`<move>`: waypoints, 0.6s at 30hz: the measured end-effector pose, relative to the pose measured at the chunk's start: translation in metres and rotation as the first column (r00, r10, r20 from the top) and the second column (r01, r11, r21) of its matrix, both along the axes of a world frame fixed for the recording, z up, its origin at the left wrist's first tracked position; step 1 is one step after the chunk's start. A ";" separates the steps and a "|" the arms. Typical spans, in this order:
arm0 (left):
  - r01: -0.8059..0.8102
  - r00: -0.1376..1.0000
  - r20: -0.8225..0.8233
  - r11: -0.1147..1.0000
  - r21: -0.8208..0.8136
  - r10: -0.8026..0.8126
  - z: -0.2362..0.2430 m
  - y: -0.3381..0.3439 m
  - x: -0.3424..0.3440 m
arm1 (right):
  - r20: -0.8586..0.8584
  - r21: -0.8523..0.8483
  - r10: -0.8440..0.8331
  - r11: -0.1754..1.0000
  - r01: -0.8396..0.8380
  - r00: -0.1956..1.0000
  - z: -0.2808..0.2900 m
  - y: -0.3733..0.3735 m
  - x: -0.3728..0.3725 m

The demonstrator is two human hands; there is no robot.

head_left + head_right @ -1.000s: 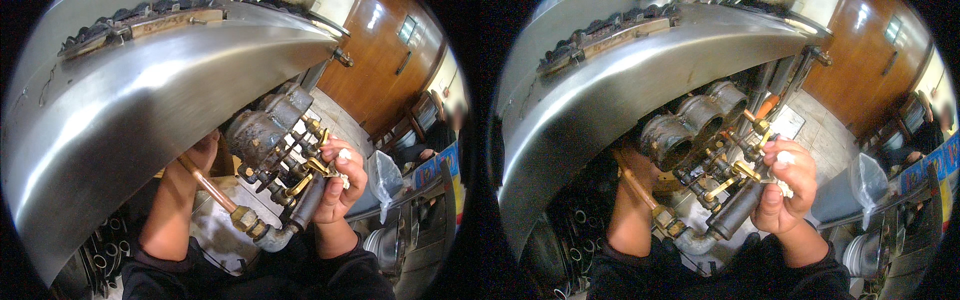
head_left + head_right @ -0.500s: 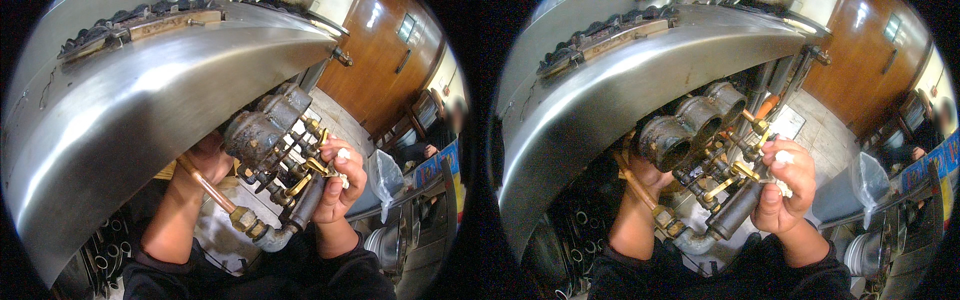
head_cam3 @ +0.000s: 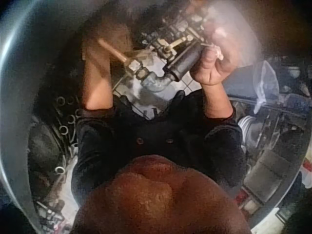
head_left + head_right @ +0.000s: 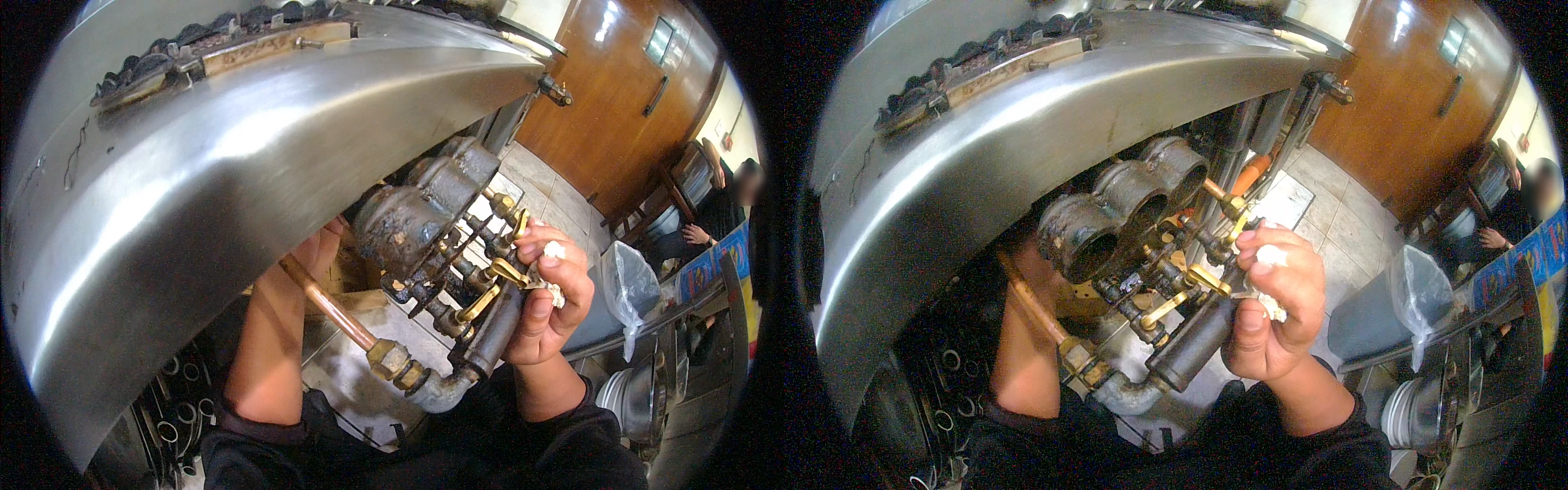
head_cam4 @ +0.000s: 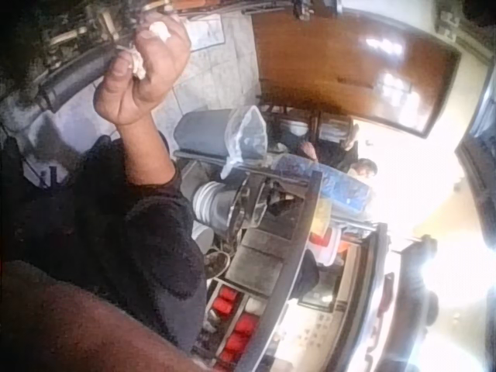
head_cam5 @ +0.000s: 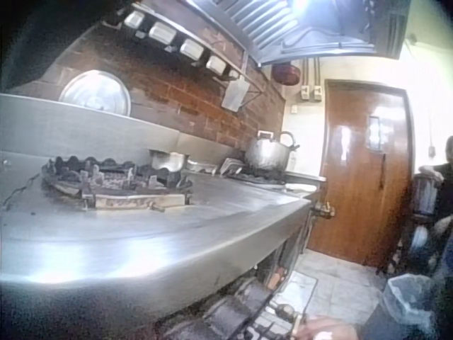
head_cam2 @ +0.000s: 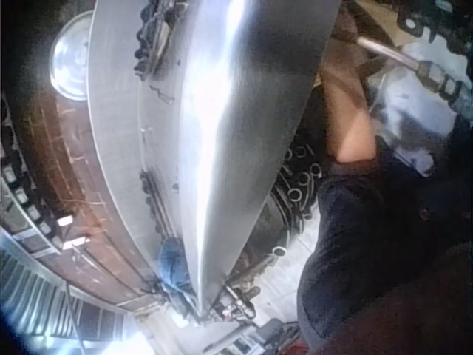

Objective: The person lights a gas burner and then sits on the floor to work on the stove's internal gas valves. They use a small white object to wipe or clean the brass valve components and copper pipes underneath the stove.

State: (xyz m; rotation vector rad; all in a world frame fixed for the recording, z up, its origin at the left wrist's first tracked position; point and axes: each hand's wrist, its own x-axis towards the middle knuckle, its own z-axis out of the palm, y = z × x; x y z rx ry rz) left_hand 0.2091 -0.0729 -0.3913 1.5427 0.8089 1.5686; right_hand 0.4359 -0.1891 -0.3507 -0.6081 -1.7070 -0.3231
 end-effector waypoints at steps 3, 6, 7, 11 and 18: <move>0.032 0.999 -0.030 0.999 0.023 -0.031 0.001 -0.010 0.008 | 0.000 -0.002 -0.001 1.000 0.001 1.000 -0.001 0.000 0.001; 0.064 0.996 -0.072 0.996 0.061 -0.060 0.004 -0.023 0.013 | 0.007 0.002 -0.015 1.000 0.015 1.000 0.000 0.000 0.000; 0.081 0.995 -0.062 0.995 0.066 -0.077 0.004 -0.025 0.015 | 0.009 0.002 -0.015 1.000 0.015 1.000 0.000 0.000 -0.001; 0.140 0.989 0.040 0.987 0.074 -0.144 0.004 -0.030 0.021 | 0.016 0.004 -0.014 1.000 0.014 1.000 0.000 0.000 -0.002; 0.155 0.978 0.126 0.985 0.079 -0.164 0.002 -0.032 0.018 | 0.016 -0.001 -0.024 1.000 0.024 1.000 0.001 -0.001 -0.002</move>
